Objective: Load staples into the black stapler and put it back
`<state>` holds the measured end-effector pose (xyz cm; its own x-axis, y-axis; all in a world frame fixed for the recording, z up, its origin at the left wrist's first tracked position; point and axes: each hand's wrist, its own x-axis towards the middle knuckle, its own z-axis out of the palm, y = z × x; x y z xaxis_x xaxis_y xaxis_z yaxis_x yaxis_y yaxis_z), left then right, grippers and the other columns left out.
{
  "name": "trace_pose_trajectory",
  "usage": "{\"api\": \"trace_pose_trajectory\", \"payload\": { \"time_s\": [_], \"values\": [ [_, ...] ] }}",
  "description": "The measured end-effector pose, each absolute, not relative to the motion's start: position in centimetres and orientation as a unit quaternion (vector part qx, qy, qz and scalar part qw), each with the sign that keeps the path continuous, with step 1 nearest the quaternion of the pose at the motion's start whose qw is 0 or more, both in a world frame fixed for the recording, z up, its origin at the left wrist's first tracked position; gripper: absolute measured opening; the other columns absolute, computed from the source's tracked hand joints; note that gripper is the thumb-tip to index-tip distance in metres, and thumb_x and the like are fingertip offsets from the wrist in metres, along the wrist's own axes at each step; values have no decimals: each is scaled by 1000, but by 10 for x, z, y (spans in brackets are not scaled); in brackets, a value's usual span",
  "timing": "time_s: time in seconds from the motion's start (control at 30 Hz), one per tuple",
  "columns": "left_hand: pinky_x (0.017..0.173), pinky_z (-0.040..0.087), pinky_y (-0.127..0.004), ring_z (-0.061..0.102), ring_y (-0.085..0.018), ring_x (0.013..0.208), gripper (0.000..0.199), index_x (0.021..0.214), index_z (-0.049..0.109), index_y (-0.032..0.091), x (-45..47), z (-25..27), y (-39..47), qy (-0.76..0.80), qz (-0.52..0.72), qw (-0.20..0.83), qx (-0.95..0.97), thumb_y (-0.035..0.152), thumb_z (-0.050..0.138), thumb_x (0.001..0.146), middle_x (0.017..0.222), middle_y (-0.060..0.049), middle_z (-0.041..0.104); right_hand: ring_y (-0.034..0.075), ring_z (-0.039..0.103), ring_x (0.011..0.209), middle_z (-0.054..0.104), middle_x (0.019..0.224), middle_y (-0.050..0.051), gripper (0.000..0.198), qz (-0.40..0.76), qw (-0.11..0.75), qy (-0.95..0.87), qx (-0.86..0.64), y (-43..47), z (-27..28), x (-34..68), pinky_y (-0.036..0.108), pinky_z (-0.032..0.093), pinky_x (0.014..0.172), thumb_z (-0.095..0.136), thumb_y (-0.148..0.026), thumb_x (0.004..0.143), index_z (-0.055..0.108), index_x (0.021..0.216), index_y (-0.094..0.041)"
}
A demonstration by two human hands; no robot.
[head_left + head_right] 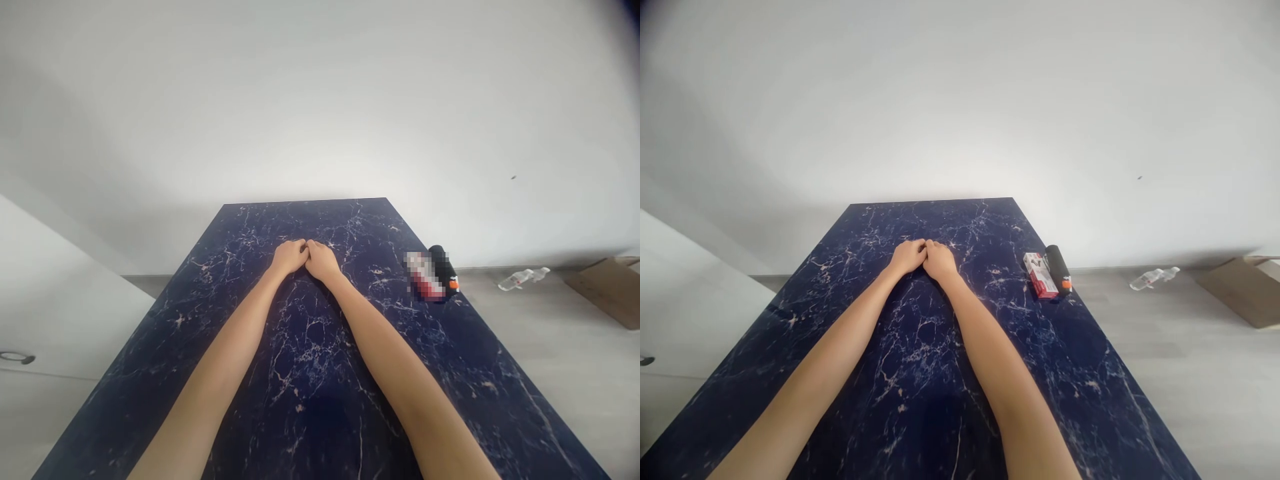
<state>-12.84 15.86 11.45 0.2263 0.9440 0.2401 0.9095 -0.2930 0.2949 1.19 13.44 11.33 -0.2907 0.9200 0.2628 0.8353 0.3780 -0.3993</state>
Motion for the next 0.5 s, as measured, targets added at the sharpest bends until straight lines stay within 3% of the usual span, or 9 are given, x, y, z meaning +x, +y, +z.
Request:
{"api": "trace_pose_trajectory", "payload": {
  "time_s": [0.37, 0.5],
  "values": [
    [77, 49, -33, 71, -27, 87, 32, 98, 72, 22, -131, 115, 155, 589, 183, 45, 786, 40, 46, 101, 89, -9, 76, 25, 65, 94, 71, 107, 12, 26, 66, 230, -789, -566, 128, 113, 9, 33, 46, 80, 47, -13, 94, 60, 116, -17],
    [76, 48, -33, 71, -26, 85, 32, 100, 71, 22, -131, 115, 154, 579, 180, 36, 794, 39, 45, 102, 86, -8, 75, 27, 62, 101, 69, 110, 13, 31, 26, 262, -773, -577, 112, 122, 13, 37, 46, 89, 42, -14, 98, 62, 122, -18]
  ]
}}
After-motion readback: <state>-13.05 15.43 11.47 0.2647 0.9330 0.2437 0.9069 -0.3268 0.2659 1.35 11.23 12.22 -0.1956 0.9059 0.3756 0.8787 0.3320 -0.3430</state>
